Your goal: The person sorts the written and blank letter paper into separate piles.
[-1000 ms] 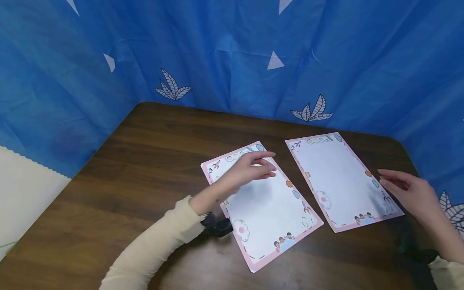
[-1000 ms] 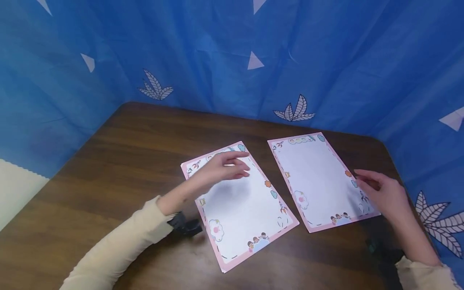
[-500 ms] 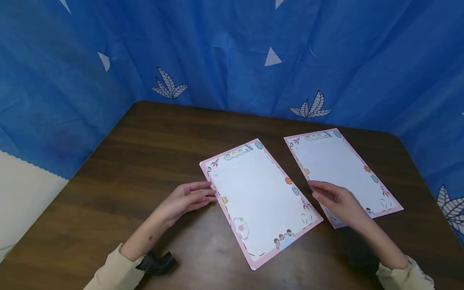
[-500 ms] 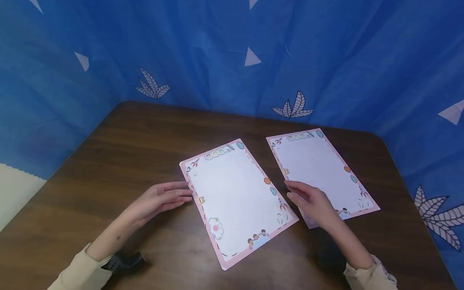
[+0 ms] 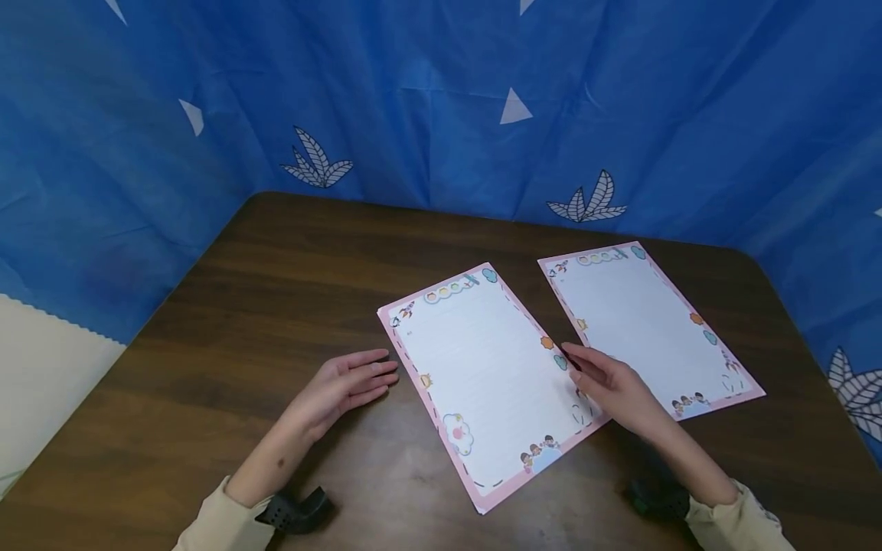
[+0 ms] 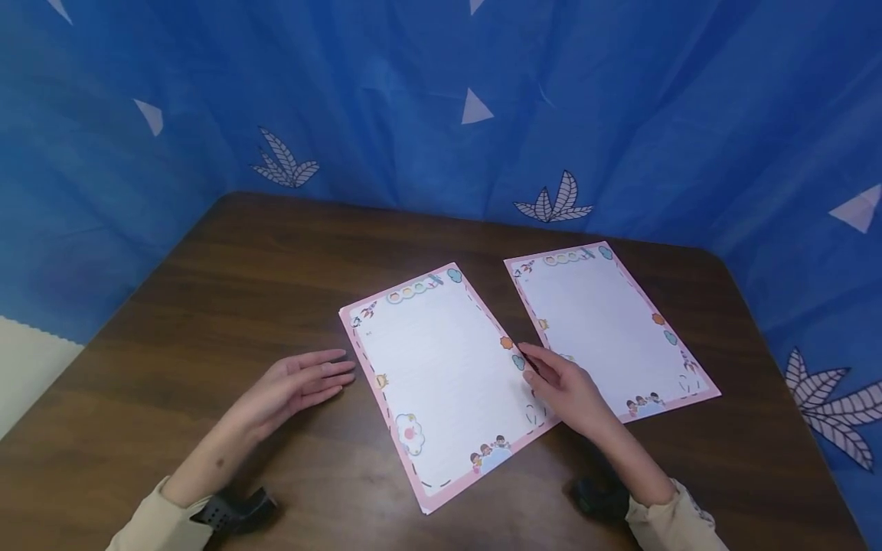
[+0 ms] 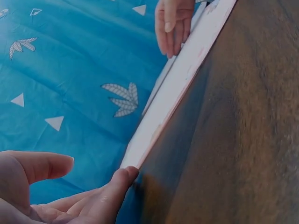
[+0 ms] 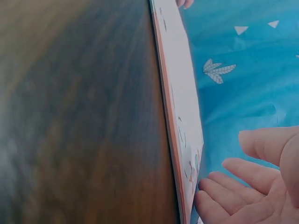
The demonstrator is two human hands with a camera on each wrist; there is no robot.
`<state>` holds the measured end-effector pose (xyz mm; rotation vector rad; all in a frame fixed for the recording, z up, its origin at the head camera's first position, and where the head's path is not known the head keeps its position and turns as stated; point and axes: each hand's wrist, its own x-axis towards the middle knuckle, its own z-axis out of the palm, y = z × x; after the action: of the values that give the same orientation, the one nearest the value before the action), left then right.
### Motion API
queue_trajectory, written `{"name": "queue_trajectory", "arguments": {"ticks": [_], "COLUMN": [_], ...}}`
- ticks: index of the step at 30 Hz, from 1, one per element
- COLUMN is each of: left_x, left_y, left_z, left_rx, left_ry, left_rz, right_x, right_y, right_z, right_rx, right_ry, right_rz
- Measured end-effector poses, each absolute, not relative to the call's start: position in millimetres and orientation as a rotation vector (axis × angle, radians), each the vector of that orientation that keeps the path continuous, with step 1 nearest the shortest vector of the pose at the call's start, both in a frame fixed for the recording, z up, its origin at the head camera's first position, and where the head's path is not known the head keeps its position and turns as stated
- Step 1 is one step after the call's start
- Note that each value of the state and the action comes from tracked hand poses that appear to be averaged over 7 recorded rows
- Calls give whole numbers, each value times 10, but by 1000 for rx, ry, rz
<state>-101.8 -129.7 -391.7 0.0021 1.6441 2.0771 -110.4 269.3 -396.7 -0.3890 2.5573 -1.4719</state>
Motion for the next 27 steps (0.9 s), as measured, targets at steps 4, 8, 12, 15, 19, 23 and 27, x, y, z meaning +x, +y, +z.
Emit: {"name": "queue_trajectory", "arguments": {"ticks": [4,8,12,15,19,23,27], "left_x": [-1020,-1023,-1025,-1022,-1017,-1008,-998], "left_y": [-1289,-1272,-1262,-1252,-1230,-1225,-1239], "left_z": [-3915,-3929,-3953,-3966,-3964,-3943,-3922], "left_rx": [-8,-22,-24,-23,-17,-32,-44], "left_ry": [1590,1536,1509,1493,1466,1474,1490], "left_rz": [2090,2107,2125,2135,2138,2144,2167], "right_x": [-1098,-1099,-1100,-1096,-1088,-1082,-1082], "right_y": [2698,2691,2684,2679,2676,2671,2663], "right_z": [-3987,-4006,-4012,-4010,-4009,-4009,-4009], "right_rx": [-369,-410,-482,-501,-489,-478,-470], "right_ry": [2543,2568,2606,2619,2627,2629,2616], "right_rz": [-1481,-1454,-1419,-1403,-1392,-1388,-1409]}}
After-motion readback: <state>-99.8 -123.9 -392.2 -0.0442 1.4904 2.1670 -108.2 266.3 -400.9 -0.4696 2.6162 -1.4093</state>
